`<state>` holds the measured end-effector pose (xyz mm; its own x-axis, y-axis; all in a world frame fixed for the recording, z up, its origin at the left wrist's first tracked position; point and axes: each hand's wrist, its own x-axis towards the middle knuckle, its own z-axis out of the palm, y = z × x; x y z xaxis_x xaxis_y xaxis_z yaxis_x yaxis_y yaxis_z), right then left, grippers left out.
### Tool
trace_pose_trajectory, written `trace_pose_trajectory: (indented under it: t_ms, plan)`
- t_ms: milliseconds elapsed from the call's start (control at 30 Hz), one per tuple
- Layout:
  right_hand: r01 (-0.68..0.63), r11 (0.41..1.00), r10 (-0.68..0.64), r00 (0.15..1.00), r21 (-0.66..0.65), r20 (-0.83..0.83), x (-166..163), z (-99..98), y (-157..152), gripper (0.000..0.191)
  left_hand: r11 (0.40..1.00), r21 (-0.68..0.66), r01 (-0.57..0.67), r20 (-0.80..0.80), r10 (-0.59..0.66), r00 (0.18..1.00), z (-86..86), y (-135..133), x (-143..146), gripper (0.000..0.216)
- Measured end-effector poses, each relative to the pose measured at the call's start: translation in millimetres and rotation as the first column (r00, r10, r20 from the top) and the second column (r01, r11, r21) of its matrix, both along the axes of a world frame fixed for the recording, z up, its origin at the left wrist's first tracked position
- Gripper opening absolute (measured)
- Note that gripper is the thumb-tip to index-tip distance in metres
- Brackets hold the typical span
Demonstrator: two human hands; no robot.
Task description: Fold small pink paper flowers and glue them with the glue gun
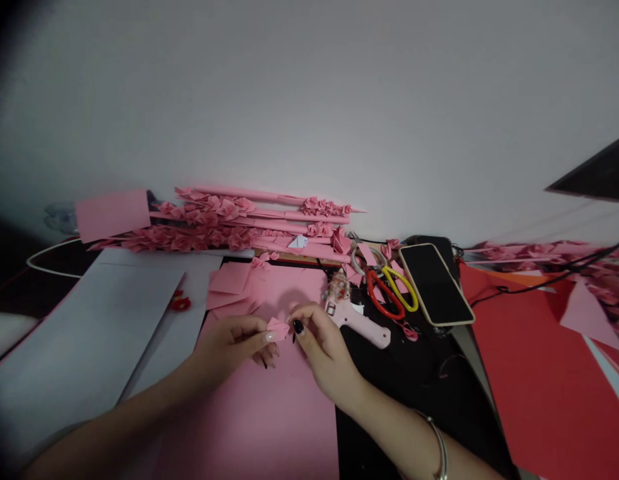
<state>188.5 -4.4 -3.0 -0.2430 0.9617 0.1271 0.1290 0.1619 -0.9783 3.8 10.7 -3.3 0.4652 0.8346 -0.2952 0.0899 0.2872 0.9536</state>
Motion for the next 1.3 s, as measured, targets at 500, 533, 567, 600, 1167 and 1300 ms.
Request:
trace_pose_trajectory:
  t_ms: [500,533,567,600,1167,1300]
  plan:
    - [-0.176,0.97,0.135,0.963,-0.166,-0.235,3,-1.6,4,0.031,0.997,0.064,-0.05,-0.059,0.054,0.997,-6.0,-1,-1,0.021]
    - [-0.196,0.964,0.143,0.953,-0.183,-0.266,3,-1.5,4,0.032,0.996,0.071,-0.049,-0.068,0.053,0.996,-6.2,-1,-1,0.021]
    - [-0.209,0.959,0.148,0.946,-0.192,-0.288,3,-1.3,5,0.032,0.996,0.077,-0.047,-0.078,0.053,0.996,-6.0,-1,-1,0.022]
    - [-0.217,0.956,0.151,0.941,-0.197,-0.302,3,-1.0,6,0.032,0.995,0.083,-0.049,-0.086,0.056,0.995,-5.5,-1,-1,0.022]
    - [-0.2,0.979,0.186,0.962,-0.05,-0.201,4,-1.0,4,0.028,0.993,-0.098,-0.072,0.059,0.078,0.995,3.7,0,0,0.028]
    - [-0.19,0.974,0.192,0.981,0.122,-0.004,3,8.0,2,0.029,0.992,-0.111,-0.057,0.097,0.068,0.993,0.5,1,0,0.026]
